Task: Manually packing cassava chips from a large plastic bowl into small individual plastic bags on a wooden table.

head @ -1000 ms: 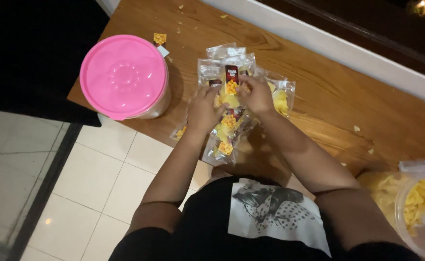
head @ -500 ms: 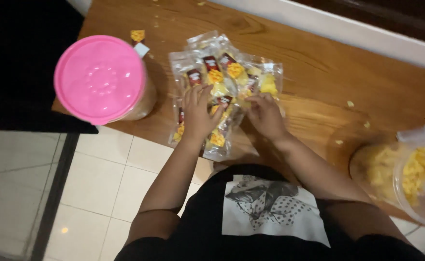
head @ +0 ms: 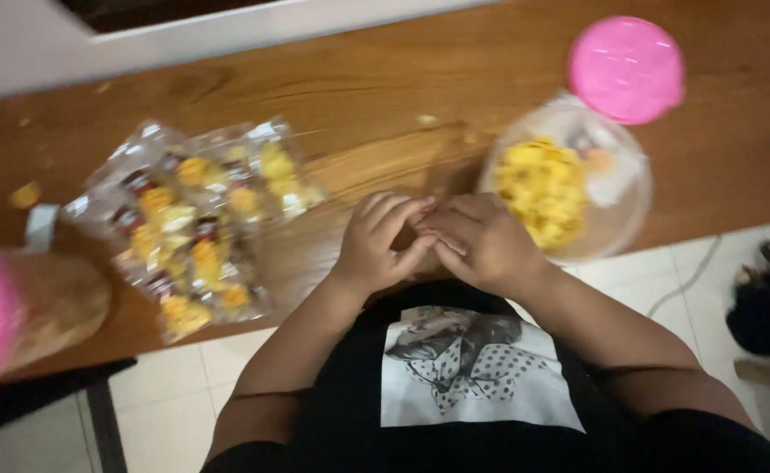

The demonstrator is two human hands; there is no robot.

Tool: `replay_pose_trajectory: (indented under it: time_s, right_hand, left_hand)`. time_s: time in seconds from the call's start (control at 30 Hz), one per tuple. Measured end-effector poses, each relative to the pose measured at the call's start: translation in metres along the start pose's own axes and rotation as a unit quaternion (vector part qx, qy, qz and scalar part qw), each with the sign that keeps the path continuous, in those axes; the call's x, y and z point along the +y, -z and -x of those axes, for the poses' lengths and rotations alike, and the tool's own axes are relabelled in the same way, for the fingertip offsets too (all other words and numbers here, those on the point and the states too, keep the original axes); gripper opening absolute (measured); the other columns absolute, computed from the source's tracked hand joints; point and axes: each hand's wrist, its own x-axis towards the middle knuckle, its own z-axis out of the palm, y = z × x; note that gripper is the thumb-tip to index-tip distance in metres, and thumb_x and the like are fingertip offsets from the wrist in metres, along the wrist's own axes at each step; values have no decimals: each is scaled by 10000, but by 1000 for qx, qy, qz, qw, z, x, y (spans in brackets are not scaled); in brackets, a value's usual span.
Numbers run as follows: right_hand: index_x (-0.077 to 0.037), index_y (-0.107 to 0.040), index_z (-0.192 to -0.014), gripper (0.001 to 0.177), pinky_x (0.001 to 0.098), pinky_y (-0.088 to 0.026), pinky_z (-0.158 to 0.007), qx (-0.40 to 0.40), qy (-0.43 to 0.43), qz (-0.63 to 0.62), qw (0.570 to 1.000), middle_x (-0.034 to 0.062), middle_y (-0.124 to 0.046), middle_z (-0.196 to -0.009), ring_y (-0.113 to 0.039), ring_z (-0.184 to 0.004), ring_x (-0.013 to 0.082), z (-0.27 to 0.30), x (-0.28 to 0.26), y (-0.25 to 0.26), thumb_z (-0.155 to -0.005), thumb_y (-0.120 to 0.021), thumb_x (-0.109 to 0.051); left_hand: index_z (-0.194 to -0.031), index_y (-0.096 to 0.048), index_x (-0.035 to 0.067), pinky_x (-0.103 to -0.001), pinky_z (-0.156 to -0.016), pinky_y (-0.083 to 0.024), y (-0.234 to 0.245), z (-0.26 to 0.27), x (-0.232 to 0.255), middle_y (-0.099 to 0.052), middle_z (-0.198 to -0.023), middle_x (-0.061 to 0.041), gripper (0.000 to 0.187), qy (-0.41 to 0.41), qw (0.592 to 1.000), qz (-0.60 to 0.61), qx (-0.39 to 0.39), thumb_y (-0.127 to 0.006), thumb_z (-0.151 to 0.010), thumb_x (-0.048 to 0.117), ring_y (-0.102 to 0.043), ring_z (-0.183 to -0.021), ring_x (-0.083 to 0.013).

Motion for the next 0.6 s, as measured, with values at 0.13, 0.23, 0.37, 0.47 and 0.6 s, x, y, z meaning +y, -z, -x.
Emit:
replay_pose_trajectory:
  time_s: [0.13,0.23,0.37,0.47,0.6]
  right_hand:
    - [-133,-767,-1039,197,398,-548,-765,45,-57,27,997,67,-721,-928,-713,-847,294,61,61,95,-878,-748,-246]
    - [-244,-777,-1146,260,295,-507,-797,85,-177,115,974,-37,-692,-917,-684,-838,192,103,127,146,-892,-817,-280]
    - [-109,-765,-1094,199,380,-558,-745,98,-304,123,940,103,-727,-901,-715,-846,269,140,213,138,-935,-808,-222]
    - [-79,-736,-1156,318,420,-567,-783,4,-418,117,901,134,-718,-1010,-708,-935,326,161,262,107,-914,-738,-286]
    - [-57,-707,-1222,647,443,-564,-837,-121,-459,267,839,144,-653,-1177,-682,-1056,351,151,280,84,-872,-703,-601]
  left_hand:
    - [-1255,-650,76,-451,-867,-517,-66,-43,29,-673,-1058,-62,457,-31,999,15,-41,-684,-931,397,-673,-981,-313]
    - [-1329,-620,76,-479,-936,-492,-107,-61,38,-677,-1123,-62,578,-31,999,-7,-43,-736,-887,430,-665,-1060,-327]
    - [-1365,-596,98,-480,-942,-471,-134,-82,45,-673,-1129,-67,547,-13,990,-35,-136,-734,-891,335,-662,-1064,-324]
    - [-1330,-608,75,-505,-907,-479,-142,-87,50,-686,-1083,-114,529,28,979,-37,-200,-751,-859,267,-672,-1026,-374]
    - [-1240,-665,84,-471,-867,-492,-151,-77,45,-701,-1028,-104,445,49,971,-103,-210,-758,-859,294,-689,-987,-348]
